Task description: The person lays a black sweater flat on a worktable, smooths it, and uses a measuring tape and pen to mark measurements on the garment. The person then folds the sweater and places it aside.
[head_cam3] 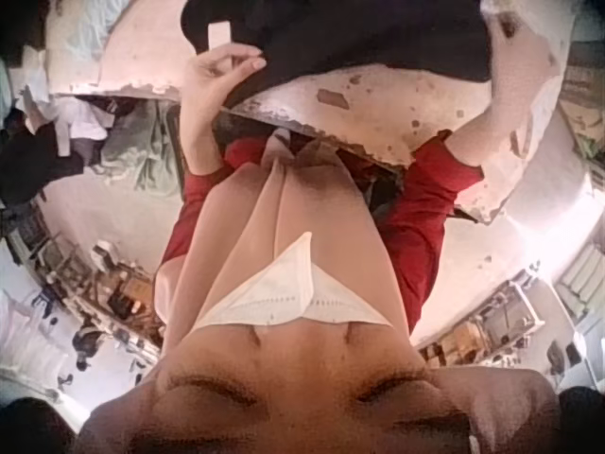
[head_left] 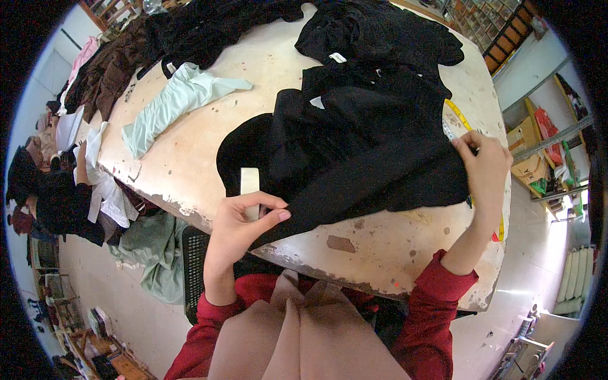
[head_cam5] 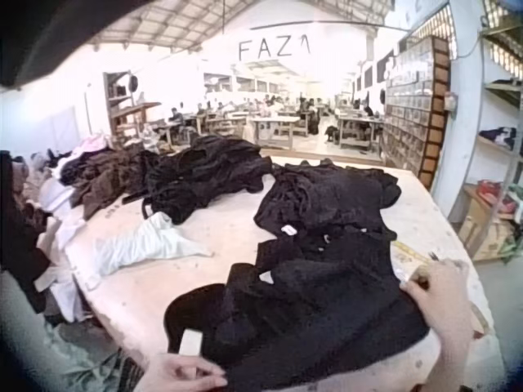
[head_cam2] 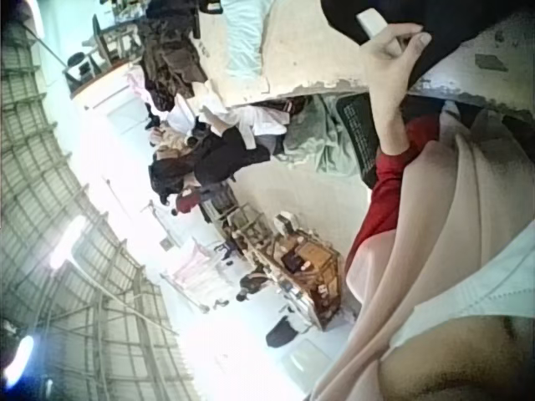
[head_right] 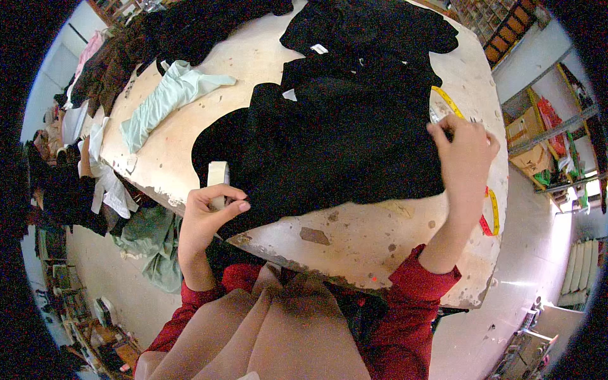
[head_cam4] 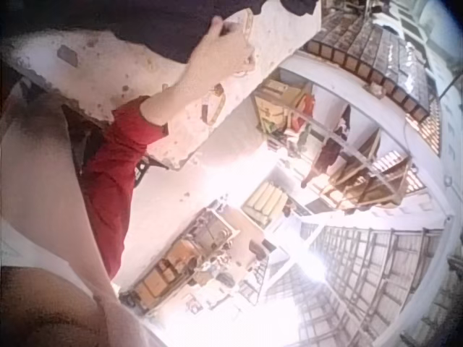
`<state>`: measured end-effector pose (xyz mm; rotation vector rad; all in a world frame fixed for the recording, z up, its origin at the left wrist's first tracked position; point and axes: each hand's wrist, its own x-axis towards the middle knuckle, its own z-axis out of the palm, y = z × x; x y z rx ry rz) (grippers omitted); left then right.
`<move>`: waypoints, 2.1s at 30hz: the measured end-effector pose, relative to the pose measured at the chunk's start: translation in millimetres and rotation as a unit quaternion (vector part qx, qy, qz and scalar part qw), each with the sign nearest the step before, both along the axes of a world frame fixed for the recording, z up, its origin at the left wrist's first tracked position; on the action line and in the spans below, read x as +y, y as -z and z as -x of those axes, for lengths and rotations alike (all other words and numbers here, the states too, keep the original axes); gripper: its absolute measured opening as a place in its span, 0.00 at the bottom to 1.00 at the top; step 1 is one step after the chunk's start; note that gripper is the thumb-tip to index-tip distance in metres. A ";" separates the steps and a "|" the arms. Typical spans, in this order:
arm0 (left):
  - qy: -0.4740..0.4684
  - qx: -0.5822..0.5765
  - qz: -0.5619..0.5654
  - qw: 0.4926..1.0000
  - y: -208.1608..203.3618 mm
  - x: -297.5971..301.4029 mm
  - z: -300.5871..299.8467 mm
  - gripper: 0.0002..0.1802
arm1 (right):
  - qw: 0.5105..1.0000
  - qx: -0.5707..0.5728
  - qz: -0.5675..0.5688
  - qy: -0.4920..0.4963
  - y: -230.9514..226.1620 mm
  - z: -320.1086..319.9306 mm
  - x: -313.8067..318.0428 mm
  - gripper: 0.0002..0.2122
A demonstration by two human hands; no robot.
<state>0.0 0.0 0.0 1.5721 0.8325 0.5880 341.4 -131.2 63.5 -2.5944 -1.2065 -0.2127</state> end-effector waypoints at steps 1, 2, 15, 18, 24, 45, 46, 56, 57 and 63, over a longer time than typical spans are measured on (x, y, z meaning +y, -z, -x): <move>-0.007 -0.001 -0.012 1.000 -1.8 -3.3 -5.6 0.05 | 0.996 -0.086 -0.031 -0.006 11.1 12.4 4.1 0.15; -0.013 -0.003 -0.025 1.000 -2.6 -5.6 -10.0 0.06 | 0.983 -0.171 -0.062 -0.012 16.1 24.6 11.3 0.14; -0.089 0.161 -0.396 0.899 -12.7 -2.0 14.9 0.08 | 0.850 0.256 -0.174 -0.427 16.0 79.5 49.9 0.05; -0.086 0.159 -0.233 0.955 -13.7 10.3 32.6 0.07 | 0.872 0.281 -0.160 -0.368 1.8 63.7 41.1 0.05; -0.068 -0.002 -0.023 0.997 -6.0 19.8 31.7 0.08 | 0.893 0.312 -0.106 -0.305 1.6 42.4 34.1 0.09; 0.005 0.024 -0.262 0.965 11.9 36.9 5.6 0.06 | 0.840 0.360 -0.110 -0.390 35.9 89.4 61.0 0.05; 0.000 0.065 -0.285 0.956 10.9 39.6 5.8 0.06 | 0.842 0.369 -0.106 -0.378 37.5 83.0 60.4 0.06; 0.037 -0.133 -0.032 0.990 11.1 45.9 0.5 0.15 | 0.854 0.423 -0.082 -0.291 27.0 47.7 52.3 0.09; 0.035 -0.153 -0.022 0.987 11.0 45.2 0.4 0.16 | 0.858 0.421 -0.068 -0.286 28.2 46.7 53.4 0.09; 0.015 -0.175 0.016 0.984 12.4 42.2 3.3 0.16 | 0.871 0.377 -0.051 -0.311 31.0 48.3 55.7 0.10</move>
